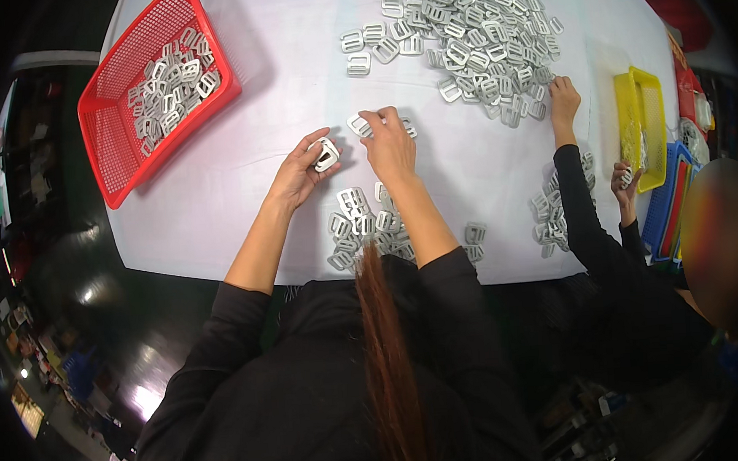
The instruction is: The person sorts small white plastic clips from a pile on a white table into a red basket. They pick up clips by hand, inspect them, and place them into the basket while another person works nearby.
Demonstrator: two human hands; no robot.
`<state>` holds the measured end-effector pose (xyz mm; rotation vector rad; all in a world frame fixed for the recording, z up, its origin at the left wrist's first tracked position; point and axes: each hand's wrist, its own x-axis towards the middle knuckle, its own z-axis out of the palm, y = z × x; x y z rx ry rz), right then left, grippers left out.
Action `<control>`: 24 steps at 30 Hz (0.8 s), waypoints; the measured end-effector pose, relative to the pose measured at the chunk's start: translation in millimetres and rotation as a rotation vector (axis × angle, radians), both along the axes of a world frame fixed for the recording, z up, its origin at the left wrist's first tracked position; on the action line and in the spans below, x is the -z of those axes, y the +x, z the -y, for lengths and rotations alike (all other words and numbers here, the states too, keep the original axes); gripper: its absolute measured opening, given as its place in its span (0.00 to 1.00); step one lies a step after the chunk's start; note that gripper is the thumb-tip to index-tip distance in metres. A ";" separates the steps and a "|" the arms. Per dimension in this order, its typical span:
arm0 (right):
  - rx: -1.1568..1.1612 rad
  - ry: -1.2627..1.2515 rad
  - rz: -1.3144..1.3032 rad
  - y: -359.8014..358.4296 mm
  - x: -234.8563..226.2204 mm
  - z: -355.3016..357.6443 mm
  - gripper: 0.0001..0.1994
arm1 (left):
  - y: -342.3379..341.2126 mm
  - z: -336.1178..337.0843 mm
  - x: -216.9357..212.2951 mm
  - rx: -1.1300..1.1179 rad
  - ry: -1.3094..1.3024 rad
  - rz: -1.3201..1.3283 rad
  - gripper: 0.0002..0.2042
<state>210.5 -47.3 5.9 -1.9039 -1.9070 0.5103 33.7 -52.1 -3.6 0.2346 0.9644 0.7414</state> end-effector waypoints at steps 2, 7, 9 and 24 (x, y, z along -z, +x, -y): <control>-0.158 0.011 0.109 6.5 13.4 -5.0 0.18 | -6.7 -0.4 4.4 -0.017 -0.008 0.041 0.17; -0.186 0.112 0.114 7.9 30.2 -9.8 0.13 | -15.5 -4.6 3.8 -0.047 0.013 0.176 0.18; 0.103 -0.276 -0.478 -0.1 27.9 -6.8 0.10 | -12.4 -4.9 0.3 -0.061 0.030 0.134 0.17; 0.484 -0.608 -1.128 -22.4 -6.6 37.1 0.09 | 4.6 11.6 0.6 -0.085 0.054 0.205 0.17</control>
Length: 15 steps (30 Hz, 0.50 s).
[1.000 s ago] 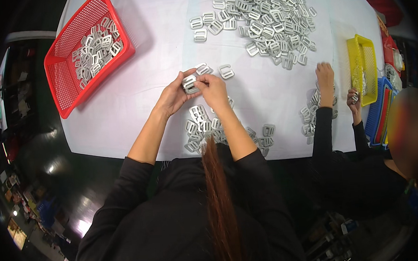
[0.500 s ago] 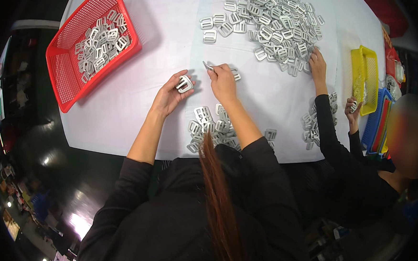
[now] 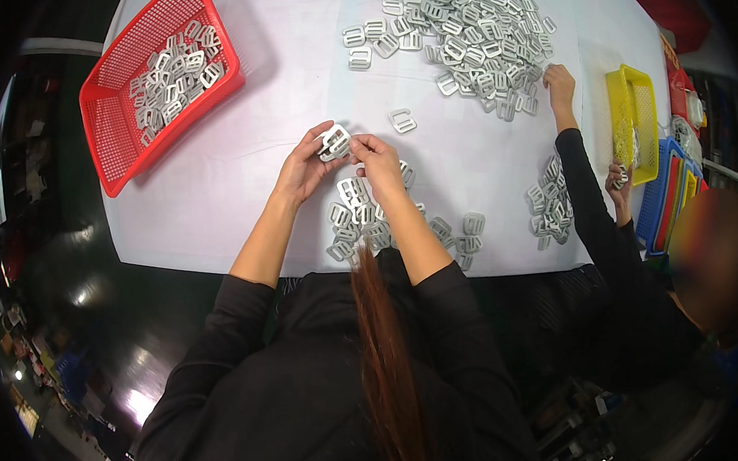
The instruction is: The person sorts small white plastic clips from a pile on a white table into a red basket. They pick up clips by hand, inspect them, and place them into the basket while another person works nearby.
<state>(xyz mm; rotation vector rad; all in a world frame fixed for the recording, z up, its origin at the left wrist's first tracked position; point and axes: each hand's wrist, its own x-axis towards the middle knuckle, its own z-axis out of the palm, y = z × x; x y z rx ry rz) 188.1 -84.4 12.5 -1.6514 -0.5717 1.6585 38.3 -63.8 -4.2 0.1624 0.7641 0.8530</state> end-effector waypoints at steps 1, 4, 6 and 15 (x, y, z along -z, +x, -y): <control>-0.092 0.045 0.067 3.7 2.0 1.3 0.10 | -0.4 0.2 -1.3 0.002 -0.005 0.019 0.17; -0.253 0.243 0.372 9.9 -7.7 -1.4 0.14 | -4.9 3.3 14.3 -0.019 -0.029 0.142 0.19; -0.320 0.403 0.780 20.3 -6.5 -4.8 0.16 | -7.3 5.1 22.1 -0.026 -0.064 0.190 0.20; -0.513 0.555 1.333 71.7 47.3 -20.1 0.15 | 5.3 -1.8 23.4 -0.116 -0.183 0.169 0.19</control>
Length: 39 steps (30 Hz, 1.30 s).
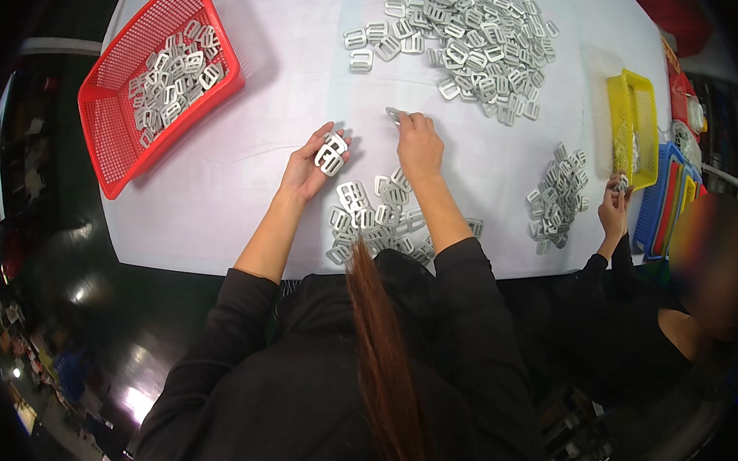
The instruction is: The person sorts small white plastic clips from a pile on a white table into a red basket. They pick up clips by hand, inspect them, and place them into the basket while another person works nearby.
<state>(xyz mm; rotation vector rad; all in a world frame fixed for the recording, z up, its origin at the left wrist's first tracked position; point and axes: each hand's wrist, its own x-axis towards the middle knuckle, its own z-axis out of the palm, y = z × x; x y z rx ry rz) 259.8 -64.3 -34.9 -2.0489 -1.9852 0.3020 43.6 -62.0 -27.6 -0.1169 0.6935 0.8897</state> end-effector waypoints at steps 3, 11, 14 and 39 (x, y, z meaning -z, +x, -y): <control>0.285 -0.297 -0.785 -37.4 -29.5 2.8 0.12 | 3.3 -3.4 7.2 -0.075 0.033 -0.029 0.19; 0.538 -0.350 -1.273 -93.8 -58.7 28.4 0.06 | 22.9 -4.1 -9.2 -0.186 0.148 -0.107 0.19; 0.506 -0.281 -1.293 -90.6 -54.6 32.5 0.08 | 23.2 -2.1 -20.4 -0.210 0.175 -0.117 0.19; -0.351 -1.004 -0.399 13.3 -53.4 76.4 0.14 | -184.5 -132.3 -93.8 -0.175 0.600 -1.368 0.15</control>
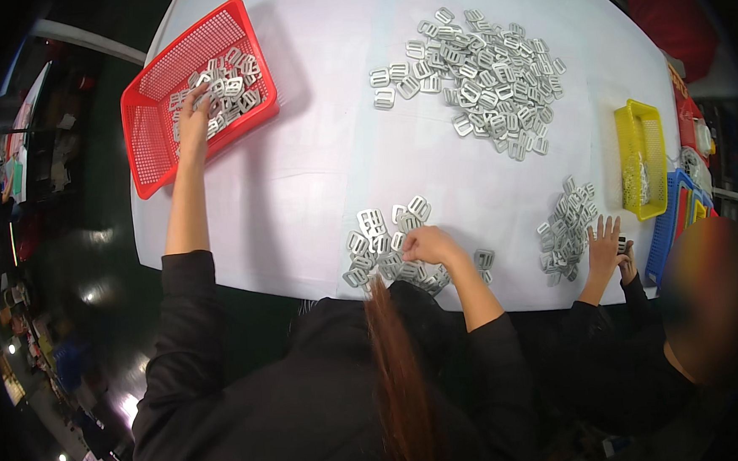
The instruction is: The person sorts small white plastic clips from a pile on a white table into a red basket. They pick up clips by hand, inspect them, and place them into the basket while another person works nearby.
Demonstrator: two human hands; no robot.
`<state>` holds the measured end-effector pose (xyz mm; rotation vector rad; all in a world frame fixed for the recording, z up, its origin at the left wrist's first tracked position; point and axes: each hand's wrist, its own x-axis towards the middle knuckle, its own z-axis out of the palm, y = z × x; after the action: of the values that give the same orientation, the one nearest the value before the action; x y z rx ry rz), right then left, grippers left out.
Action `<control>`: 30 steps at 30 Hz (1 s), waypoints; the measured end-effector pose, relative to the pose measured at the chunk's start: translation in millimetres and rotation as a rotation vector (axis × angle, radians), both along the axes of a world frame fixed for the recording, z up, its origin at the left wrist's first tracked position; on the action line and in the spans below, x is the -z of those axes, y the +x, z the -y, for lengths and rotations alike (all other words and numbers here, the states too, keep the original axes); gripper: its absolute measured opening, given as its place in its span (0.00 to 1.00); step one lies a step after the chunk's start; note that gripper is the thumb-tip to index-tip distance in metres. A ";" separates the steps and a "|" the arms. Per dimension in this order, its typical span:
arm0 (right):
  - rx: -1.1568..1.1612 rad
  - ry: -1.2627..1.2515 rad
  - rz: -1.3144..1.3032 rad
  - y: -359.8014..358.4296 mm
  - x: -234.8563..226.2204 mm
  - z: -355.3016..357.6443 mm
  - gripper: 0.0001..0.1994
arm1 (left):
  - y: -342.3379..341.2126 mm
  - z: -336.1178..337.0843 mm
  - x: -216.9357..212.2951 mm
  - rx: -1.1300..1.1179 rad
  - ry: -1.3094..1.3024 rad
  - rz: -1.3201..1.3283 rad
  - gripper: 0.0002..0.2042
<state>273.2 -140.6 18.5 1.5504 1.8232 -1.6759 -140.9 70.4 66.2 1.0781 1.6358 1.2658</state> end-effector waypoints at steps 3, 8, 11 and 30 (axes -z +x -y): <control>0.099 0.248 0.094 -7.2 -6.4 -59.2 0.13 | -61.6 -25.1 28.1 -0.006 0.014 -0.656 0.20; 0.302 0.900 0.197 -35.2 6.9 -157.2 0.14 | -42.6 -28.4 18.5 -0.042 -0.055 -0.863 0.19; 0.150 1.242 0.273 -38.1 34.8 -195.3 0.17 | 4.3 -25.3 -5.0 0.019 0.066 -0.379 0.19; 0.706 0.796 0.307 -28.0 21.6 -223.2 0.17 | 204.5 50.7 72.4 0.246 -0.600 0.812 0.15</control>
<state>245.2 82.5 -3.1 2.8409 2.0008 -0.7645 63.6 19.6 -6.2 0.2995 1.0833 0.7954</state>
